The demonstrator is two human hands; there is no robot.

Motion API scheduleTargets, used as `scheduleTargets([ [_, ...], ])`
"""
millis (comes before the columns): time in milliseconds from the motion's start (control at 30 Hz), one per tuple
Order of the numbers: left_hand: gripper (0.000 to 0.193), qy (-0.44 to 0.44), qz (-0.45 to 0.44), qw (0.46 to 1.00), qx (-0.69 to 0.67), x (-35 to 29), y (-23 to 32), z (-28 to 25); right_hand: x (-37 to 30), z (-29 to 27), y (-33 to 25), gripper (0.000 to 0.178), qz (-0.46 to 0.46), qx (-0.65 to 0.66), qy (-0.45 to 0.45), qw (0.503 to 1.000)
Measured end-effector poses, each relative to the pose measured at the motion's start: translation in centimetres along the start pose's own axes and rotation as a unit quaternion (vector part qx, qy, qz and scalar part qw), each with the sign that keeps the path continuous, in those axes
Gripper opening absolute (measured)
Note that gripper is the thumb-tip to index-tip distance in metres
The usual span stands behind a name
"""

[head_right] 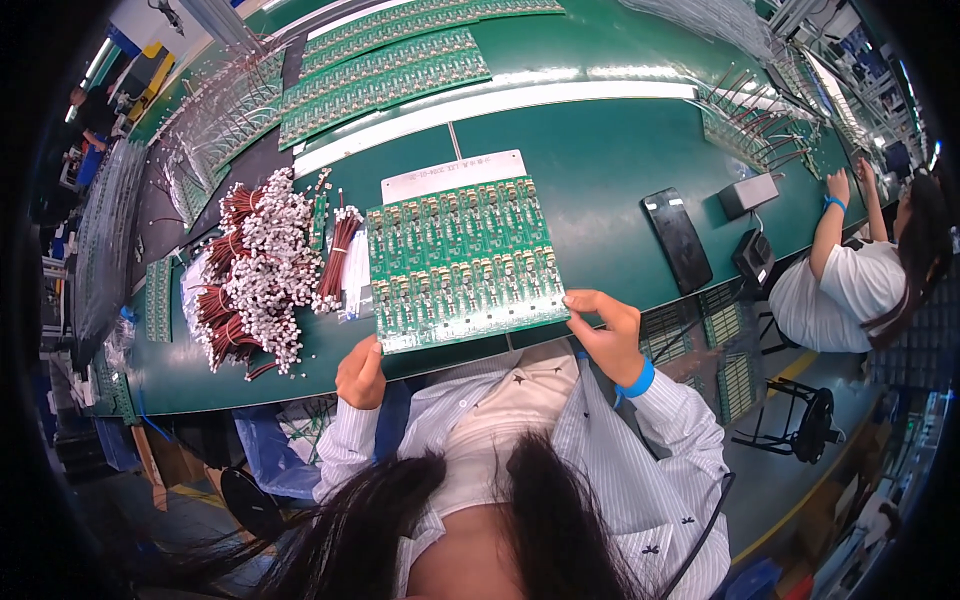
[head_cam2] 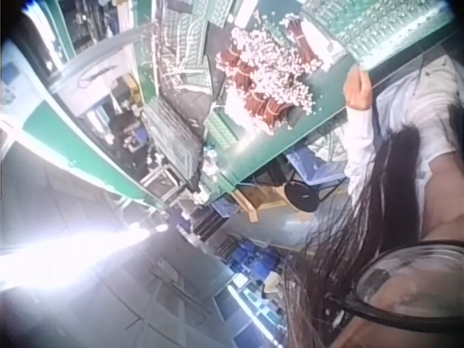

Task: The person inserts wire bundles with connectors into PCB panels by hand at an assembly line station.

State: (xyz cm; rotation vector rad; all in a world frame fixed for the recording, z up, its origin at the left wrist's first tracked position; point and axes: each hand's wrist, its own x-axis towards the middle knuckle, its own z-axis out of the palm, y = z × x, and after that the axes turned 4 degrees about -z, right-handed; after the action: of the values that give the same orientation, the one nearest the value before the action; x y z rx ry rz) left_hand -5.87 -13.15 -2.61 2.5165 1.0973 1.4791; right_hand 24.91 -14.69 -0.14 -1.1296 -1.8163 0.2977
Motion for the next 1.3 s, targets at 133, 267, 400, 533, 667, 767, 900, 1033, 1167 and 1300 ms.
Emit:
scheduleTargets([
  [133,0.029,-0.013,0.0,1.0,0.014,-0.6,-0.6,0.3,-0.7,0.8,-0.9,0.014,0.273,0.256,0.046,0.926],
  [267,0.031,-0.013,0.001,1.0,0.015,-1.3,-0.8,0.7,-0.5,0.7,-2.2,0.013,0.43,0.445,0.102,0.779],
  [400,0.033,-0.007,-0.018,1.0,0.01,-1.5,-0.6,0.9,-0.7,0.5,-2.0,0.015,0.448,0.44,0.076,0.774],
  [533,0.032,-0.011,-0.033,0.999,0.007,-1.5,-0.4,1.0,-0.9,0.3,-1.7,0.015,0.467,0.458,0.043,0.755],
  [667,0.028,-0.057,0.027,0.998,0.02,-1.1,-0.3,0.7,0.2,-0.6,-2.1,0.017,0.476,0.453,0.053,0.752],
  [767,0.02,-0.126,0.14,0.98,0.057,0.5,1.0,0.4,0.2,-0.9,-1.2,0.016,0.452,0.388,0.047,0.802],
  [900,0.014,-0.177,0.241,0.949,0.1,1.2,2.6,0.1,0.8,-2.2,-0.9,0.011,0.448,0.387,0.052,0.804],
  [1033,0.012,-0.219,0.286,0.931,0.058,0.8,4.0,0.4,1.0,-3.0,-0.6,0.013,0.419,0.374,0.026,0.827],
  [1167,0.012,-0.199,0.316,0.927,0.039,0.7,5.2,0.6,1.7,-3.3,0.5,0.014,0.428,0.381,-0.058,0.818],
  [1300,0.007,-0.194,0.313,0.928,0.052,0.2,6.1,1.2,2.6,-2.3,2.2,0.015,0.434,0.402,-0.101,0.8],
])
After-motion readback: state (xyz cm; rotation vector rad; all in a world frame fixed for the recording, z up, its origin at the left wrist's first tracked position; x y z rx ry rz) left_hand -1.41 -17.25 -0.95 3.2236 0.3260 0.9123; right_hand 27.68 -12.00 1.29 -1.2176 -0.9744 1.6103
